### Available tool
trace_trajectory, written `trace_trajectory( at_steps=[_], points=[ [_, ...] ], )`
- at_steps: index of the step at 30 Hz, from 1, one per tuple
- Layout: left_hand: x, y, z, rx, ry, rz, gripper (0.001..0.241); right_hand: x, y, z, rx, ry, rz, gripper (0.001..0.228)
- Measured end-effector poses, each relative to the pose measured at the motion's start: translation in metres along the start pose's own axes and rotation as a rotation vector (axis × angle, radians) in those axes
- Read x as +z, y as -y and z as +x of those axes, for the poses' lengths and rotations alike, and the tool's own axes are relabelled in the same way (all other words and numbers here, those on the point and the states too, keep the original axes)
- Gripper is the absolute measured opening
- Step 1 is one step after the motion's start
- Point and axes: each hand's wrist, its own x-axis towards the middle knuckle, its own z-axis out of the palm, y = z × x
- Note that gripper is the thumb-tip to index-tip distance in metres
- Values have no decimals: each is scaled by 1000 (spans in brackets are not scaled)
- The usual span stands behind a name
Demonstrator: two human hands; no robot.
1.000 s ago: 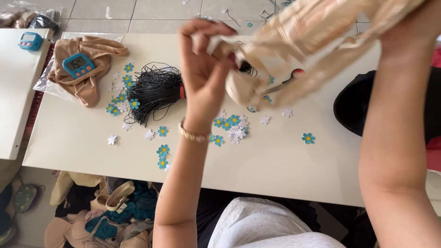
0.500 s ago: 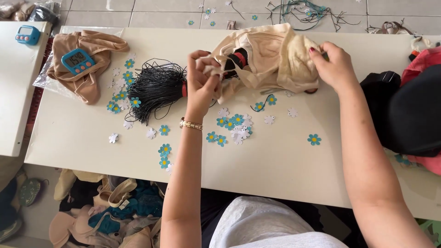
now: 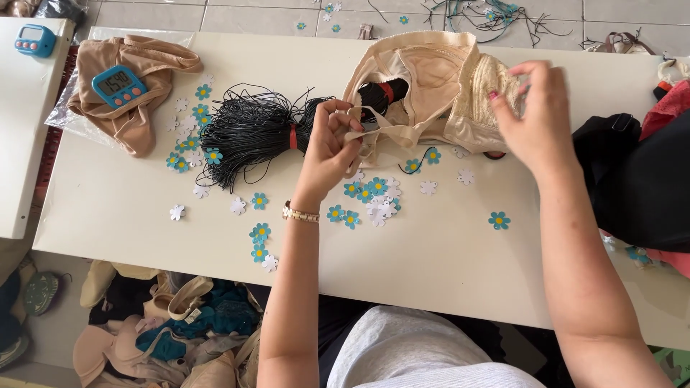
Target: The person works at a table, handling a beige fabric item and attaching small flower-shaped decorations to it. They also handle bundles of black hair extensions and use scissors to cut a red band from one of the bundles.
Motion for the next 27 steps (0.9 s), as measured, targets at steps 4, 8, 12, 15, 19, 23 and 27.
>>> trace_trajectory(
  at_steps=[4,8,12,15,19,23,27],
  points=[
    [4,9,-5,101,-42,-16,51,-6,36,2,-17,137,90,34],
    [10,10,-12,116,-87,4,51,1,72,-7,65,556,134,23],
    [9,7,-18,175,-130,5,54,17,98,-14,-43,743,135,22],
    [17,0,-30,233,-181,31,56,37,106,-25,-64,837,91,20],
    [19,10,-42,248,-216,-65,58,54,111,-29,8,877,79,23],
    [13,30,-44,222,-203,-111,66,55,120,-25,16,881,-6,28],
    [10,35,-41,216,-201,12,65,59,95,-26,-44,778,93,26]
  ],
)
